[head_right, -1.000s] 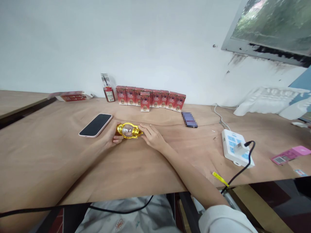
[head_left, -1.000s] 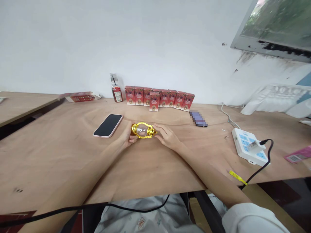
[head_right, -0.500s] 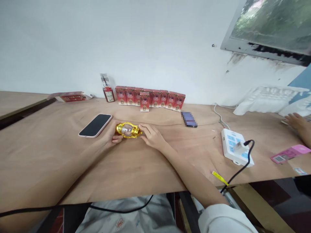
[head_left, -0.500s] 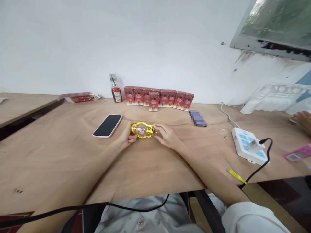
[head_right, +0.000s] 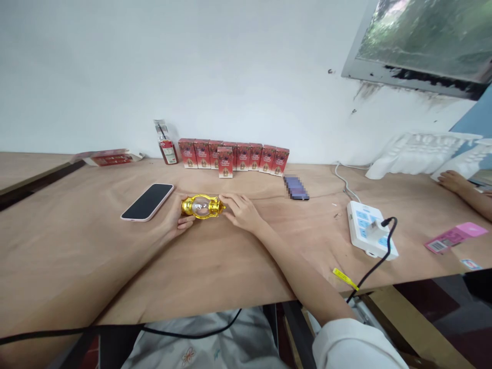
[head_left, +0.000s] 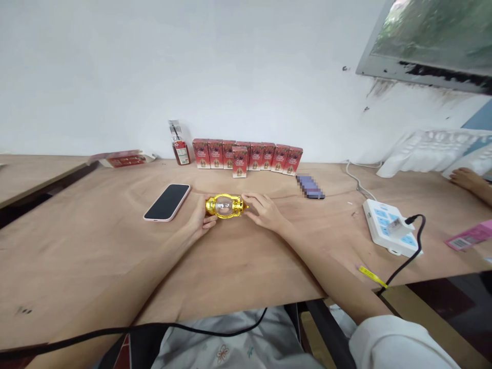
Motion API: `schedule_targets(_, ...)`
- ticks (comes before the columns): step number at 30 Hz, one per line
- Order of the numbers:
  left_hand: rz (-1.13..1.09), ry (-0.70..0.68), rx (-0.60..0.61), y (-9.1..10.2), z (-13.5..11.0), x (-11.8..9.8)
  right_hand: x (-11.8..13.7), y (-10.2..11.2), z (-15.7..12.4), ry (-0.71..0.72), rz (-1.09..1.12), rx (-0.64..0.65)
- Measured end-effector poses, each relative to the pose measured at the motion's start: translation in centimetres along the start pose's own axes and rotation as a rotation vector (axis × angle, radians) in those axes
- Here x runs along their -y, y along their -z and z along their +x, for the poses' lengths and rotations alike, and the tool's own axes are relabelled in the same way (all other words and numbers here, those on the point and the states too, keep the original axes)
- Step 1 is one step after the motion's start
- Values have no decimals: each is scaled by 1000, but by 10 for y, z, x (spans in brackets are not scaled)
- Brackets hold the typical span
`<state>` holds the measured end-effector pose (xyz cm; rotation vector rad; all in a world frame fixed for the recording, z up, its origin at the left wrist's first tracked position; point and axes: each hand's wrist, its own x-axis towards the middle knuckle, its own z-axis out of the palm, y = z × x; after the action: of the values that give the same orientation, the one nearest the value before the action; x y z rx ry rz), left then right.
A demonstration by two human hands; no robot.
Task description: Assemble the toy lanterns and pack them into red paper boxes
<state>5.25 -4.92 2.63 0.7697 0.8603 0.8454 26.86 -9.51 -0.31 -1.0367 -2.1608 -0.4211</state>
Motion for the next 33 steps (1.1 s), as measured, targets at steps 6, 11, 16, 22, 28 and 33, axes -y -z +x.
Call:
schedule_targets(6,8,37,19,-1,0,-2,-2,5,0,-14,40,9)
schedule_targets(11,31,-61,-27,1,4,3,-5,5,0,-58,-67,99)
schedule_targets(16,37,-139,-81,-6,3,13,-7,-2,-2,-190,-117,101)
schedule_targets(22,-159,-162,-52,-18,-3,24,23,-13,-1,-231,-7,-11)
schedule_targets(28,-322,-194,-71,-18,-3,24,56,-14,3,-27,-16,104)
schedule_targets(33,-344,-115,-46,-26,-12,18,48,-7,8,-378,187,-306)
